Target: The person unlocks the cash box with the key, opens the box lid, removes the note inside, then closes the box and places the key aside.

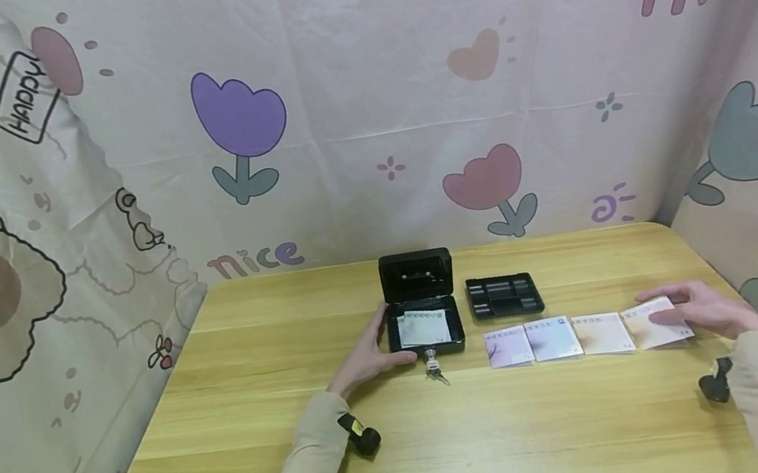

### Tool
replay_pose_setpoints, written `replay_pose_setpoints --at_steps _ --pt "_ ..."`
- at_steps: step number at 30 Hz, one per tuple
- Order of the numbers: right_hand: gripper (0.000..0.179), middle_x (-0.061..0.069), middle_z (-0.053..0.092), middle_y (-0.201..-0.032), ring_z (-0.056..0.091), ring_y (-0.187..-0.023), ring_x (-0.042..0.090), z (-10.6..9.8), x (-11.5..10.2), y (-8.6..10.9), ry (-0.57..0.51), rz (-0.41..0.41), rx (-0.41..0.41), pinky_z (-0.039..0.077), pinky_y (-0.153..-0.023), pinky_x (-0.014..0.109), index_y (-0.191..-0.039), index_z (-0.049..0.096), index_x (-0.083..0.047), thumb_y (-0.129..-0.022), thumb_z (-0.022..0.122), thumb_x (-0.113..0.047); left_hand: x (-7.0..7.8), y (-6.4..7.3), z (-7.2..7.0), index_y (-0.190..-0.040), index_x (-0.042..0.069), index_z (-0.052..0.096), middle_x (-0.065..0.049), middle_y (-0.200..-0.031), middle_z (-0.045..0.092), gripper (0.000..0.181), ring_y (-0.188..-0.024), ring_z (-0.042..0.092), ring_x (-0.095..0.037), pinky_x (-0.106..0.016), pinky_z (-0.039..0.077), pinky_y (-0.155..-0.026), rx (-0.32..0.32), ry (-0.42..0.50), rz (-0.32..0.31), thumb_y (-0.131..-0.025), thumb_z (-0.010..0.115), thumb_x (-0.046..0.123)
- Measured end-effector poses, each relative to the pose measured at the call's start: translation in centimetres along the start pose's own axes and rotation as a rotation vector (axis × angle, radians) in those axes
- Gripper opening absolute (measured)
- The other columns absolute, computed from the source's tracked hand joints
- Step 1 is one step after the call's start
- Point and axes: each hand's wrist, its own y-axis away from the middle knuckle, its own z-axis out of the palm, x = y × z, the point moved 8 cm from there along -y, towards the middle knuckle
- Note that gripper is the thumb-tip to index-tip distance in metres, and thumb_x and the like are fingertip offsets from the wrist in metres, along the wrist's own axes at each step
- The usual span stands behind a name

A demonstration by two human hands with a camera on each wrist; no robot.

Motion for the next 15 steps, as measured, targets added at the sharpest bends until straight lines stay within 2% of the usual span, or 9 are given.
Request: replay_pose_setpoints --at_steps 2,5,7,11,13,15 --pt "0.047 0.038 0.052 -0.140 0.045 -0.098 -0.019 -0.07 0.02 -0.05 0.014 0.008 0.008 0.045 -0.079 0.014 -0.131 0.060 0.007 -0.095 0.068 -0.022 0.04 0.00 -0.01 -0.164 0.014 0.005 -0.011 -0.172 0.004 0.120 -0.157 0.011 -0.037 -0.058 0.013 -0.128 0.000 -0.002 0.001 -0.078 0.087 0.031" --pt "0.050 0.040 0.049 -0.141 0.047 -0.101 -0.012 -0.16 0.10 -0.06 0.049 0.043 0.008 0.045 -0.079 0.015 -0.132 0.060 0.008 -0.095 0.069 -0.025 0.02 -0.04 -0.03 -0.164 0.014 0.005 -0.011 -0.172 0.004 0.120 -0.157 0.012 -0.036 -0.057 0.013 -0.128 0.000 -0.005 0.002 -0.078 0.087 0.031" --pt "0.052 0.040 0.049 -0.141 0.051 -0.105 -0.001 -0.22 0.13 -0.08 0.079 0.071 0.007 0.046 -0.079 0.017 -0.132 0.059 0.008 -0.094 0.070 -0.026 -0.02 -0.06 -0.03 -0.164 0.015 0.005 -0.010 -0.172 0.004 0.120 -0.157 0.012 -0.036 -0.057 0.013 -0.128 0.000 -0.008 0.001 -0.077 0.087 0.032" --pt "0.051 0.041 0.050 -0.138 0.058 -0.111 0.033 -0.40 -0.30 -0.04 0.145 0.092 0.024 0.048 -0.082 0.030 -0.130 0.062 0.007 -0.092 0.072 -0.027 -0.11 -0.05 -0.01 -0.164 0.015 0.005 -0.010 -0.172 0.003 0.121 -0.157 0.012 -0.036 -0.057 0.014 -0.128 -0.002 -0.008 -0.001 -0.077 0.087 0.032" --pt "0.050 0.041 0.053 -0.135 0.055 -0.113 0.042 -0.48 -0.60 -0.05 0.172 0.085 0.038 0.046 -0.083 0.035 -0.127 0.064 0.007 -0.091 0.074 -0.026 -0.10 -0.01 0.00 -0.164 0.015 0.005 -0.010 -0.172 0.003 0.120 -0.157 0.012 -0.037 -0.058 0.014 -0.127 -0.003 -0.008 -0.002 -0.077 0.087 0.032" --pt "0.049 0.039 0.056 -0.130 0.055 -0.111 0.042 -0.54 -0.77 -0.08 0.201 0.083 0.052 0.046 -0.082 0.037 -0.124 0.065 0.006 -0.089 0.075 -0.026 -0.05 0.03 -0.02 -0.164 0.015 0.006 -0.010 -0.172 0.004 0.120 -0.157 0.012 -0.037 -0.058 0.014 -0.127 -0.003 -0.010 -0.003 -0.077 0.087 0.032"
